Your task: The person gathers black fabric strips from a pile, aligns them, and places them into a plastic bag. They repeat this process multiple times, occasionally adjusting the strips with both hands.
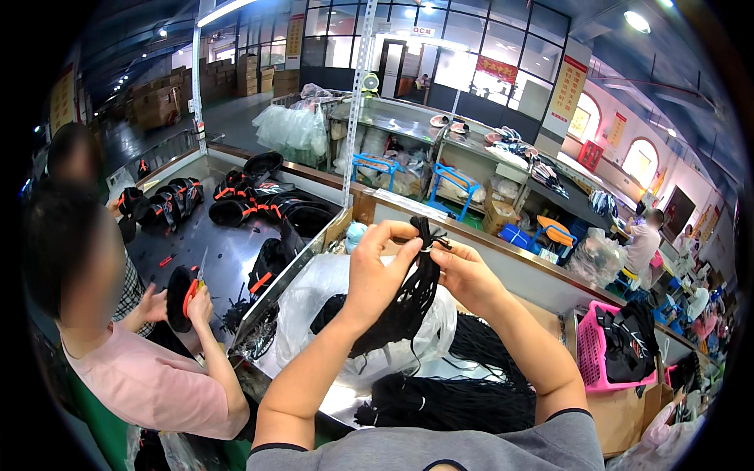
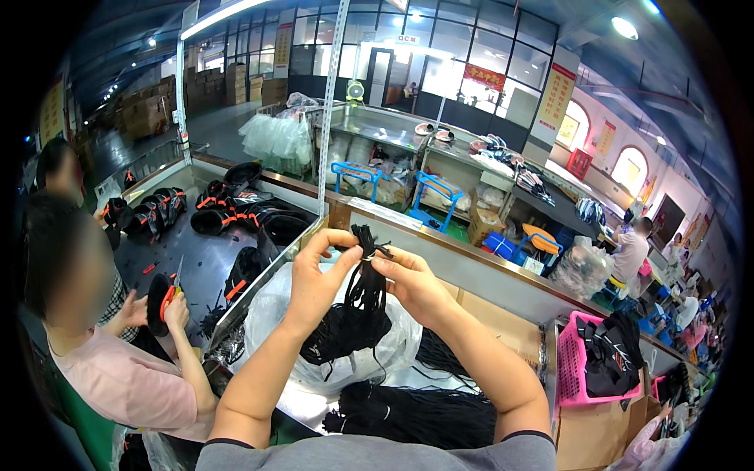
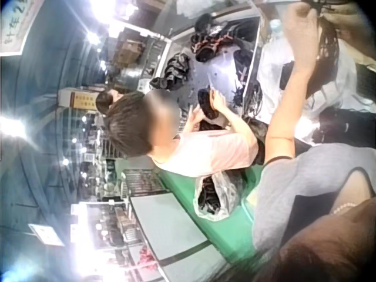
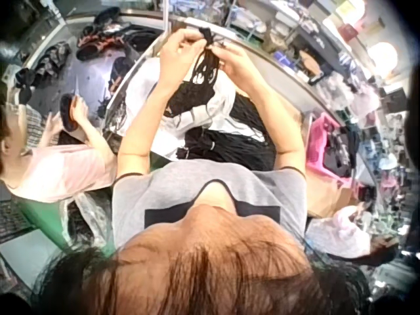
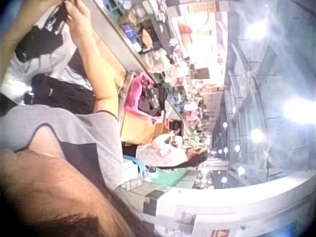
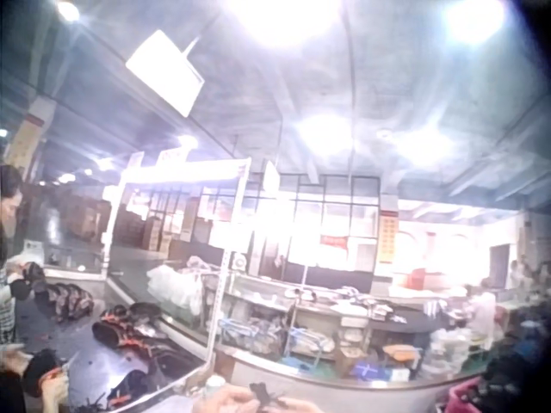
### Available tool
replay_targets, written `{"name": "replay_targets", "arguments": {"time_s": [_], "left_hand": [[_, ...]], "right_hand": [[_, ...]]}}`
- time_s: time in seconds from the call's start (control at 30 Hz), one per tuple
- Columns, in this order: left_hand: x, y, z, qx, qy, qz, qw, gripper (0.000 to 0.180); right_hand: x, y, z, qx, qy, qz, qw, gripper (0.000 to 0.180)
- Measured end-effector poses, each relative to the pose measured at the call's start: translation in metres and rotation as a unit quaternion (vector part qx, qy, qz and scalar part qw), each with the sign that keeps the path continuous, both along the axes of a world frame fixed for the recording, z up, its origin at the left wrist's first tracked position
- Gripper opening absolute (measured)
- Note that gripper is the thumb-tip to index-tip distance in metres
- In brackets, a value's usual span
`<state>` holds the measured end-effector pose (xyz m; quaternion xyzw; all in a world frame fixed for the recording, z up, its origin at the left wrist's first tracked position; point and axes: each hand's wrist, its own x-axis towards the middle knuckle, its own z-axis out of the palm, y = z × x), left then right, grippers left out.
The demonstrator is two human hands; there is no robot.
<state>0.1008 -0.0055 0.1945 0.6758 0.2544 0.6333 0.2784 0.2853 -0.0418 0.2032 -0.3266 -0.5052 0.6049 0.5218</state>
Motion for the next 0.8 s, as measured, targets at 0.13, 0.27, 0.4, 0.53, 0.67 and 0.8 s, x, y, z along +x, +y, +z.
{"name": "replay_targets", "arguments": {"time_s": [0.13,0.27,0.4,0.53,0.67,0.8], "left_hand": [[0.003,0.009,0.009,-0.035,-0.004,-0.061,0.997,0.013],[0.015,0.017,0.004,-0.064,-0.108,-0.202,0.971,0.047],[0.021,0.021,-0.009,-0.161,-0.138,-0.400,0.892,0.073],[0.033,0.021,-0.013,-0.203,-0.025,-0.371,0.906,0.042],[0.022,0.033,-0.036,-0.221,0.017,-0.352,0.910,0.026],[0.031,0.049,-0.066,-0.235,0.011,-0.377,0.896,0.020]], "right_hand": [[-0.004,-0.003,0.005,0.043,-0.035,-0.013,0.998,0.024],[-0.007,0.005,0.023,0.109,-0.065,-0.040,0.991,0.019],[-0.017,0.014,0.073,0.191,-0.111,-0.124,0.967,0.021],[-0.008,0.033,0.133,0.294,-0.067,-0.106,0.947,0.033],[-0.015,0.073,0.191,0.274,0.038,-0.113,0.954,0.023],[0.006,0.080,0.251,0.333,0.005,-0.193,0.923,0.031]]}}
